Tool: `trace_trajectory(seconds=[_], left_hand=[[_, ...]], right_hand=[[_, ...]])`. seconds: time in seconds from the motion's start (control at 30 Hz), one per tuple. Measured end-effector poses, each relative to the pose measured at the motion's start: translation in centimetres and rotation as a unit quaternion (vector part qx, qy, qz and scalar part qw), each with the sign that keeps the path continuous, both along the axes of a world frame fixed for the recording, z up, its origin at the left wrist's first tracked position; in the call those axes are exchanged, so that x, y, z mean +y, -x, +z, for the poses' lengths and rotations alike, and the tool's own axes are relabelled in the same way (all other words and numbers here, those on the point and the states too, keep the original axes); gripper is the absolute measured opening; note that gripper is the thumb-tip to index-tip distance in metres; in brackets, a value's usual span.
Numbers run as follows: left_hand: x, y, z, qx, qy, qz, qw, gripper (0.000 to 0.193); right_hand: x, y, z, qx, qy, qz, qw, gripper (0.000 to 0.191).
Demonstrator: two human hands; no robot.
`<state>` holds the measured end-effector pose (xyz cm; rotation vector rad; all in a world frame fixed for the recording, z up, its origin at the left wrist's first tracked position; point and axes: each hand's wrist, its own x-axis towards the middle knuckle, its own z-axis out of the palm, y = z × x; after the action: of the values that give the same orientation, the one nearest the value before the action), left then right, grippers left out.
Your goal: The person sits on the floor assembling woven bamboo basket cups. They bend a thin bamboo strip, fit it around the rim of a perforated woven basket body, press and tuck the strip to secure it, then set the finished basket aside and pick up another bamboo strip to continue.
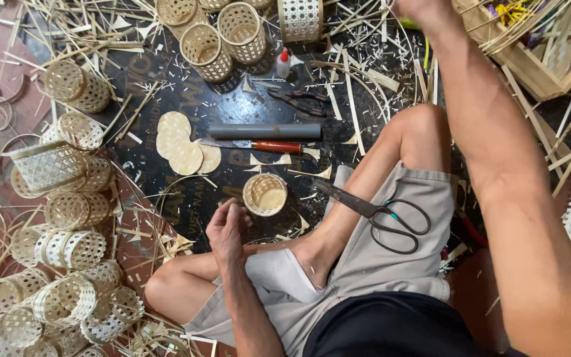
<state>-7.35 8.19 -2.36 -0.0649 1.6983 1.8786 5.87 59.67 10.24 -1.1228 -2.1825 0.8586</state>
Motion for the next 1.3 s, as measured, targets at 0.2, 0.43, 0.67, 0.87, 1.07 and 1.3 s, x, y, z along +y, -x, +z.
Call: trace_trajectory(seconds=[0.2, 0.43, 0.67, 0.87, 1.07, 1.3], left_hand=[[1.2, -0.4, 0.7, 0.056, 0.065, -0.021, 0.996, 0.033], [2.7, -1.5, 2.9, 0.203, 0.246, -0.114, 0.941, 0.035], [0.6, -0.8, 1.4, 0.311, 0.226, 0.006, 0.923, 0.029], [-0.7, 2.1, 1.1, 0.263, 0.152, 0.111, 0.946, 0.027], [0.1, 1.9, 1.6, 0.187, 0.109, 0.106, 0.97, 0.027], [0.7, 1.4, 0.6, 0.193, 0.129, -0.018, 0.973, 0.028]], right_hand=[[-1.2, -3.0, -5.0, -0.363, 0.019, -0.065, 0.929, 0.008], [-2.5, -6.1, -5.5, 0.038, 0.126, -0.032, 0.991, 0.008], [-3.0, -8.9, -6.8, 0.062, 0.072, -0.002, 0.995, 0.008], [-2.8, -12.2, -8.1, 0.143, 0.09, 0.012, 0.985, 0.011], [-1.9, -13.8, -8.1, 0.177, -0.001, 0.008, 0.984, 0.012], [0.3, -13.2, -7.0, 0.372, 0.06, 0.009, 0.926, 0.007]])
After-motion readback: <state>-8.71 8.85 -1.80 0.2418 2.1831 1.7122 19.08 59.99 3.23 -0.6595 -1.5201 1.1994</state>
